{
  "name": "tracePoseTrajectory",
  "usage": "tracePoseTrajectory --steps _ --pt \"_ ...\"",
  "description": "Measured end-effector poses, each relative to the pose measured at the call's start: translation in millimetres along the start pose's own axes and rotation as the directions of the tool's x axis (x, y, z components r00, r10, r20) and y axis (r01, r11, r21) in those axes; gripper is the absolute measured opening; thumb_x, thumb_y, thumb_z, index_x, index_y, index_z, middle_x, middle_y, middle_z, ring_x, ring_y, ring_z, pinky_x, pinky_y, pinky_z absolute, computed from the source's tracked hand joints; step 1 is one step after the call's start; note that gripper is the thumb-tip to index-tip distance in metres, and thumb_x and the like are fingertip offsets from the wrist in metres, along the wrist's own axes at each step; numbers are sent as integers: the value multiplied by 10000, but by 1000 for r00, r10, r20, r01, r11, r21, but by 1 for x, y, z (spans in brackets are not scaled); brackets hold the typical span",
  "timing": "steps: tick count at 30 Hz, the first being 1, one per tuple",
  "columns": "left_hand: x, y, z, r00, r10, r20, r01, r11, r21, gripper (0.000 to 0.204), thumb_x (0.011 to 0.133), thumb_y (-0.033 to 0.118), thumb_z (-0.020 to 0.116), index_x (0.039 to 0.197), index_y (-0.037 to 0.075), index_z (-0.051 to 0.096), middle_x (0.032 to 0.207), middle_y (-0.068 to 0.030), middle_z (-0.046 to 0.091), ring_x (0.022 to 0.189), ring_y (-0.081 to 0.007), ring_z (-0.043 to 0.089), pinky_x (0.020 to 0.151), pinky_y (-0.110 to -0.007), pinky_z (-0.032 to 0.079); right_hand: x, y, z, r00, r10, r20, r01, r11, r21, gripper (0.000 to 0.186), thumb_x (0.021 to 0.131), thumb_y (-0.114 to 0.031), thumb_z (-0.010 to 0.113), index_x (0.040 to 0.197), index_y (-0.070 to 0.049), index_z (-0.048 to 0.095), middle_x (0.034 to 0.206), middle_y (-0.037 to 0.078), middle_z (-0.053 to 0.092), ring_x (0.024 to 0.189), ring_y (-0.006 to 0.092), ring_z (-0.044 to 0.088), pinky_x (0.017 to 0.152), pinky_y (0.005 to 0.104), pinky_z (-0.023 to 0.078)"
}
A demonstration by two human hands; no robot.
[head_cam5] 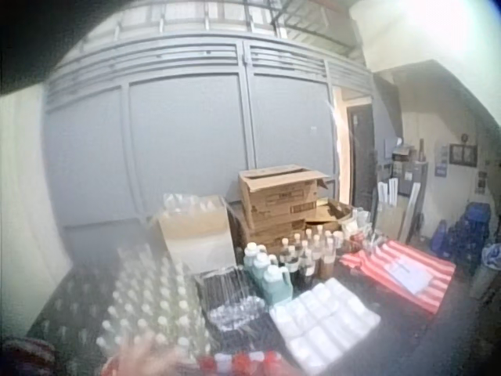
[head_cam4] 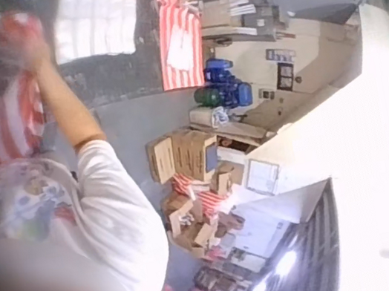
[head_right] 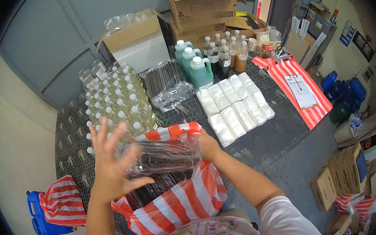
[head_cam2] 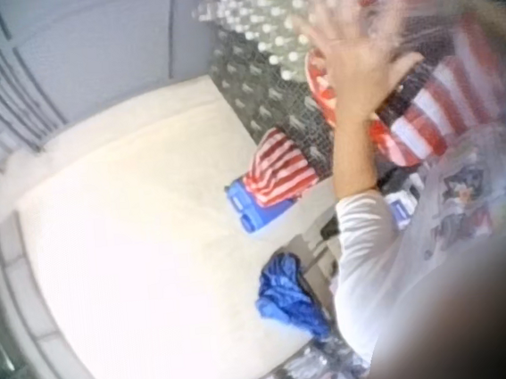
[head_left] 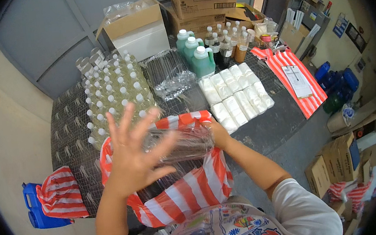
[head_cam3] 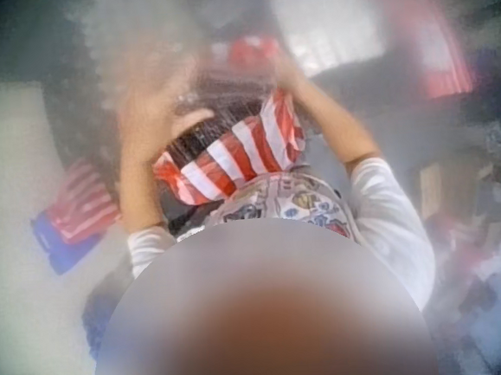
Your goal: The person packs multiple white wrapped items into a red and white striped bag, then carries the bag to a storage area and places it on a cardboard box. The person then returns to the table and writes 'BAGUMBAYAN' on another striped bag with a marker.
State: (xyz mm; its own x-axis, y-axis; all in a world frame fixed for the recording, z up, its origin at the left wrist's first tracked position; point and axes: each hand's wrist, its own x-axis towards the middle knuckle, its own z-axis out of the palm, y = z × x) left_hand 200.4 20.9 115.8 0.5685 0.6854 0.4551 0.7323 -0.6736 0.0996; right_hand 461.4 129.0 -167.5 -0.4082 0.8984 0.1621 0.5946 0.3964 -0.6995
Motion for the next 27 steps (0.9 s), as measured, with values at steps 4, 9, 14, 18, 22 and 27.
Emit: tracePoseTrajectory --steps 4,9,14,18,22,27 --pt "20 -3 31 897 -13 442 -56 988 143 822 626 283 873 1396 351 592 1522 -94 479 1370 -372 485 1101 -576 412 -6 -15 -10 988 112 108 -116 993 34 380 903 -203 625 1276 -136 592 1372 276 503 1043 504 643 900 541 537" --pt "29 -60 48 784 -212 583 102 971 216 611 710 209 851 1291 286 677 1191 -63 612 1023 -315 664 864 -443 556 -11 -37 -44 922 241 303 -198 966 -168 532 848 -71 656 1355 -148 514 1354 287 511 1019 520 646 883 557 546" --pt "44 -73 52 800 -234 553 8 925 380 522 739 166 820 1240 264 710 1129 -97 627 985 -317 684 809 -434 580 -13 -48 -53 973 151 173 -143 988 -57 546 821 -13 659 1340 -84 507 1306 280 558 1005 501 661 860 561 554" --pt "62 -70 69 791 -280 544 -3 888 461 361 797 146 734 1153 207 744 1102 -113 644 934 -315 700 754 -414 591 -15 -53 -44 974 144 177 -138 989 -44 611 810 26 631 1392 -52 463 1289 287 579 1018 494 659 853 562 544" --pt "80 -54 115 804 -185 566 -107 890 443 248 832 135 655 1060 137 753 1074 -115 655 895 -306 710 724 -389 599 -9 -61 -40 987 107 122 -115 991 61 791 794 56 600 1526 -94 342 1312 301 576 1013 498 655 841 562 532" --pt "81 -29 130 793 -48 608 -144 954 263 219 832 146 654 1031 106 737 1091 -120 646 952 -305 696 729 -406 597 5 -61 -67 964 263 -39 -260 964 60 903 795 -9 668 1591 -117 255 1309 286 571 1014 480 658 818 537 545"
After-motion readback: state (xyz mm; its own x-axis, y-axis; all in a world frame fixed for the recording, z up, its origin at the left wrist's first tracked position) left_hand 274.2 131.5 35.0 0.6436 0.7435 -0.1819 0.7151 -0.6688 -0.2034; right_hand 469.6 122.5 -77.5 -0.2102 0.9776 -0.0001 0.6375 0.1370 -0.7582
